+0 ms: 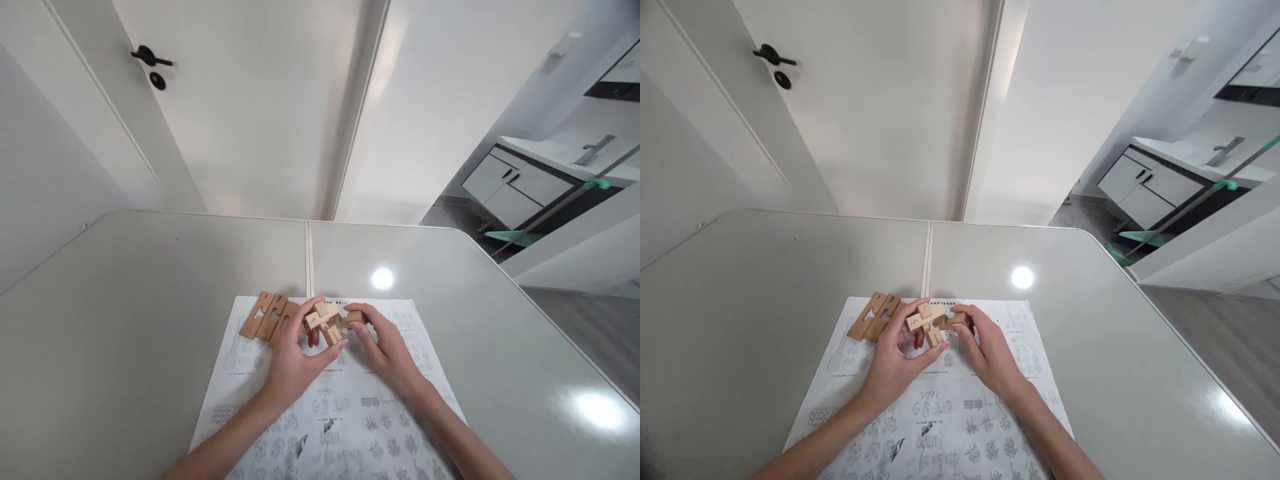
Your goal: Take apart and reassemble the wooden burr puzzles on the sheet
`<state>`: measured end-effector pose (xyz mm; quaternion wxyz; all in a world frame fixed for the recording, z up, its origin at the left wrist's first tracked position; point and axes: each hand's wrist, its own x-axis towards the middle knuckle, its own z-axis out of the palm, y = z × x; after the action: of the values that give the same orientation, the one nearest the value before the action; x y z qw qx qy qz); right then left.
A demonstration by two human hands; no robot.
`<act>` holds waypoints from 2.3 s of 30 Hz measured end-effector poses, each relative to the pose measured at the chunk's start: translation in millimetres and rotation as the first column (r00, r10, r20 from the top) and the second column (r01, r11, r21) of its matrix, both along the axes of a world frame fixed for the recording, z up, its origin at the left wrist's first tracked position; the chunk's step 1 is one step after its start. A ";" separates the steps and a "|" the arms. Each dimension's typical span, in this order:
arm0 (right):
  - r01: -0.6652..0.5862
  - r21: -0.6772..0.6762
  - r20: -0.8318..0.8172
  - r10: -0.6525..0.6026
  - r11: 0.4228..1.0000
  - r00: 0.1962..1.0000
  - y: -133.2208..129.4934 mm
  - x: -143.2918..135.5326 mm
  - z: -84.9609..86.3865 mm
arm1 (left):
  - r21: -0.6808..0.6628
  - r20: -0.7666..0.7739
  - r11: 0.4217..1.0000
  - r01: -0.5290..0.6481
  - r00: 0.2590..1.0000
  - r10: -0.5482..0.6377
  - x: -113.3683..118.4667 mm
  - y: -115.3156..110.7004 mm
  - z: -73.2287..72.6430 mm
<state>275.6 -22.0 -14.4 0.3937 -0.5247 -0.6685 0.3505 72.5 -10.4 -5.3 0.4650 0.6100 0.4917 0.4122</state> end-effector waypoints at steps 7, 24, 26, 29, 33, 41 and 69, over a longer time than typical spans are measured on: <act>-0.039 0.191 0.086 0.022 0.981 0.996 -0.6 3.3 5.5 | 0.036 -0.032 0.999 0.008 0.999 -0.006 0.7 -0.8 0.6; -0.153 0.219 0.128 0.127 0.964 0.984 0.4 3.1 12.4 | 0.071 -0.105 0.990 0.119 0.988 -0.112 -0.9 0.3 -5.0; -0.153 0.246 0.101 0.132 0.957 0.986 0.6 2.2 13.9 | 0.089 -0.110 0.988 0.127 0.987 -0.117 -1.0 0.3 -4.8; -0.135 0.269 0.077 0.119 0.954 0.990 0.0 2.4 13.2 | 0.073 -0.105 0.988 0.135 0.986 -0.127 -0.8 0.1 -4.4; -0.113 0.227 0.073 0.098 0.967 0.992 -1.7 4.2 9.2 | 0.065 -0.067 0.985 0.157 0.986 -0.153 0.2 0.3 -3.9; -0.098 0.209 0.043 0.091 0.973 0.995 -2.1 2.9 10.1 | 0.064 -0.075 0.984 0.167 0.984 -0.163 -0.7 0.9 -2.6; -0.078 0.034 -0.150 0.083 0.996 0.985 0.0 -3.2 11.6 | 0.153 -0.012 0.972 0.177 0.984 -0.177 -1.0 -0.7 -4.4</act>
<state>272.4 -22.0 -2.9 0.4361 -0.4636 -0.6623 0.3953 71.6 -11.0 -9.6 0.4520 0.6849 0.4018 0.4065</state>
